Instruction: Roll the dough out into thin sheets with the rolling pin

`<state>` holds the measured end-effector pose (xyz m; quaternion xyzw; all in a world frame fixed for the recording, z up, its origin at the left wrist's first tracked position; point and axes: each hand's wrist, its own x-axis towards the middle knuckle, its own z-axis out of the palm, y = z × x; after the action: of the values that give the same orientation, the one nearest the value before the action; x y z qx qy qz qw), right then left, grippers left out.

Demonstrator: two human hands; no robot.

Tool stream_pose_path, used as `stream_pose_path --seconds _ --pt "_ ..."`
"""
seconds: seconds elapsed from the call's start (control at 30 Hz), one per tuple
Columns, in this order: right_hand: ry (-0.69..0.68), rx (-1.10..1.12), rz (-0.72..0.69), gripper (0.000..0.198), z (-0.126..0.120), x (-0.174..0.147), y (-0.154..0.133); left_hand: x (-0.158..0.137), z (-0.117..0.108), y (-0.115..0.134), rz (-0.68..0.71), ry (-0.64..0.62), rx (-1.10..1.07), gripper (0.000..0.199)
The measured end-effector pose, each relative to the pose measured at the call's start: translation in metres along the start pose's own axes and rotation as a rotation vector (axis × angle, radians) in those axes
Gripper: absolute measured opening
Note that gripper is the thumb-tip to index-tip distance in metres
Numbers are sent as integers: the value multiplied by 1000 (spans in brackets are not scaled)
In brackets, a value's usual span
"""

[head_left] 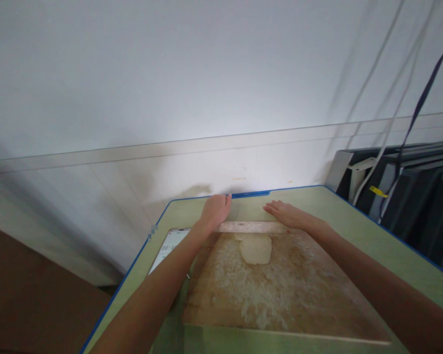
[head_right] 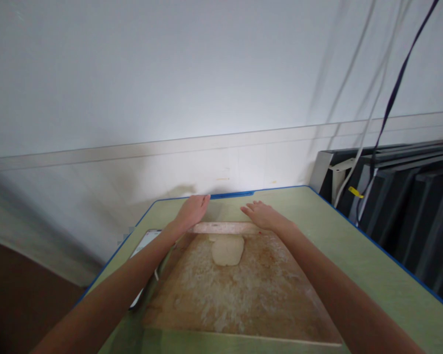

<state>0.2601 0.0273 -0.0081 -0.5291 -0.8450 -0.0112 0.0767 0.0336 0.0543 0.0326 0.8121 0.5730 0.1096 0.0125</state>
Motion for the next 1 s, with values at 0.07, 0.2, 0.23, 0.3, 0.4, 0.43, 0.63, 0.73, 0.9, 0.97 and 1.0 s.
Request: stream_pose_path --seconds 0.07,0.2,0.23,0.3,0.4,0.43,0.63,0.73,0.9,0.97,1.0 --pt "-3 -5 1 28 1 -2 -1 -1 2 -1 6 -26 -9 27" --pt "-6 5 16 29 3 -6 -6 -4 7 -7 50 -98 -38 28" --pt "-6 10 20 30 4 -8 -7 -5 8 -8 64 -112 -44 28" --pt "-6 21 23 35 3 -12 -10 -7 10 -10 93 -127 -50 28" --pt "-8 41 27 40 2 -18 -13 -12 12 -12 132 -132 -44 27" --pt "-8 49 33 42 1 -20 -14 -15 12 -12 144 -130 -38 27" --pt "-9 87 119 60 -7 -34 -28 -34 11 -11 216 -101 23 27" --pt "1 91 128 62 -10 -41 -38 -44 8 -9 249 -89 52 28" --pt "41 69 110 61 -13 -55 -50 -64 5 -6 282 -71 103 35" --pt "61 57 104 60 -14 -59 -53 -72 4 -4 265 -52 122 41" --pt "69 52 101 60 -14 -61 -55 -75 4 -3 257 -42 131 42"
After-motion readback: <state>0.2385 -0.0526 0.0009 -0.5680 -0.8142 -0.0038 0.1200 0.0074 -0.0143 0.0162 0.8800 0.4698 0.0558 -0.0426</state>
